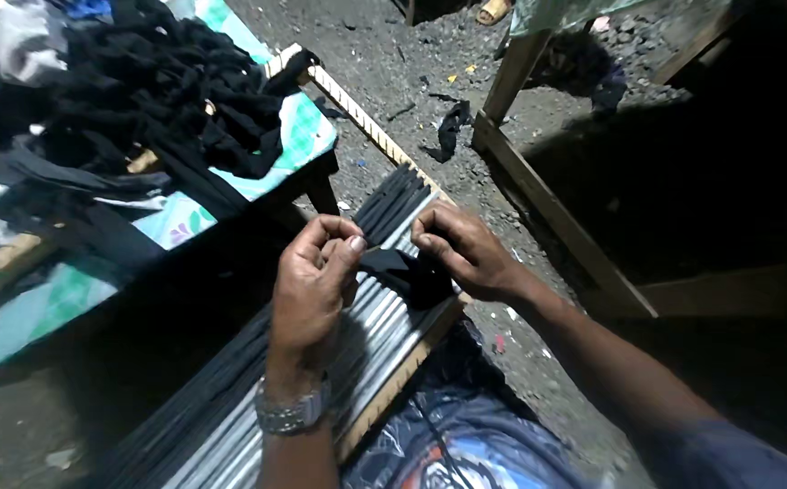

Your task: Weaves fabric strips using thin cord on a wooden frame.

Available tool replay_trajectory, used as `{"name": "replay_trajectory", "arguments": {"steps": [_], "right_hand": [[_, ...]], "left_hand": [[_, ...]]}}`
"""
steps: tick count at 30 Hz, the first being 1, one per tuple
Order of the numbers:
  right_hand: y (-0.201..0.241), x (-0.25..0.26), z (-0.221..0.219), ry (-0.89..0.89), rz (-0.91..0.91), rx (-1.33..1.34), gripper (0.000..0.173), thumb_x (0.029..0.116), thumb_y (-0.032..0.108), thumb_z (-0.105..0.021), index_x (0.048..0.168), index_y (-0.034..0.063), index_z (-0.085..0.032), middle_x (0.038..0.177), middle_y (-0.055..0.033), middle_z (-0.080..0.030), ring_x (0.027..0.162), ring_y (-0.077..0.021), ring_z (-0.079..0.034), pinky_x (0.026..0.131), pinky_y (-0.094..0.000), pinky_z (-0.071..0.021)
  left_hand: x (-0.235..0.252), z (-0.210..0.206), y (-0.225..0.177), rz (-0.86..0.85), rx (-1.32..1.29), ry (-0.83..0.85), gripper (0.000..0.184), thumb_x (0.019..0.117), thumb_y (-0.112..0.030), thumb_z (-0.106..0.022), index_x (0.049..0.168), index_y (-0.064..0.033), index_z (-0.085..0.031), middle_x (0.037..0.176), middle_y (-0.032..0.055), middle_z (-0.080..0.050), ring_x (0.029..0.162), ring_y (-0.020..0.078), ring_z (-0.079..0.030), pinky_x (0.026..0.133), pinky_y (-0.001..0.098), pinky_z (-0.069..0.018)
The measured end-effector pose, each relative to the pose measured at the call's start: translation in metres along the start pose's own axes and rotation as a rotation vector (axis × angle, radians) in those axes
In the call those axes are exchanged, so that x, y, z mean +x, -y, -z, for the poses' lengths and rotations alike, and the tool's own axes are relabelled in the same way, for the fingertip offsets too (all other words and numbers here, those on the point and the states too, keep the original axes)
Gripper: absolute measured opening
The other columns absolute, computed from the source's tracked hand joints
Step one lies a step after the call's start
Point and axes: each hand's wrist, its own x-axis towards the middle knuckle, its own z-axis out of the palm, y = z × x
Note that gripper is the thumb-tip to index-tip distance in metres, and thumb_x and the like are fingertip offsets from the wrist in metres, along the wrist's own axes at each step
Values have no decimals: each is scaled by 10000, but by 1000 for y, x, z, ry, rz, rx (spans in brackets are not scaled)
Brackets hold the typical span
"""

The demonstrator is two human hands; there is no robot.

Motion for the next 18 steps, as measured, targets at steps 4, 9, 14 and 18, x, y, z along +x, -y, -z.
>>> {"name": "replay_trajectory", "arguments": {"steps": [4,9,14,18], "right_hand": [[-8,6,-3,37,35,-6,271,1091,278,-454,1058,81,-637,1010,-29,-617,931,-95,-609,831,-282,-544],[-9,12,0,41,46,-23,286,1089,320,-437,1065,120,-640,1042,-7,-618,978,-72,-608,851,-253,-539],[-7,11,4,50,90,1,260,1085,308,-452,1056,131,-640,1063,-3,-634,1005,-88,-623,869,-274,-553],[-5,10,5,38,110,-19,248,1082,309,-475,1060,133,-649,1073,-3,-650,1035,-90,-631,904,-281,-555]], "left_hand": [[5,10,-7,-64,-60,-101,133,979,-31,-576,1109,-40,-605,624,8,-525,456,63,-435,421,216,-391],[4,24,-23,-122,-124,-171,150,981,-9,-537,1123,-10,-583,615,20,-495,436,74,-416,401,222,-376],[-3,34,-39,-197,-172,-254,126,994,-33,-522,1112,-40,-566,598,-6,-434,434,70,-388,403,223,-369],[-8,37,-45,-229,-207,-286,124,1002,-33,-522,1118,-57,-556,592,-11,-414,432,67,-368,400,217,-347]]}}
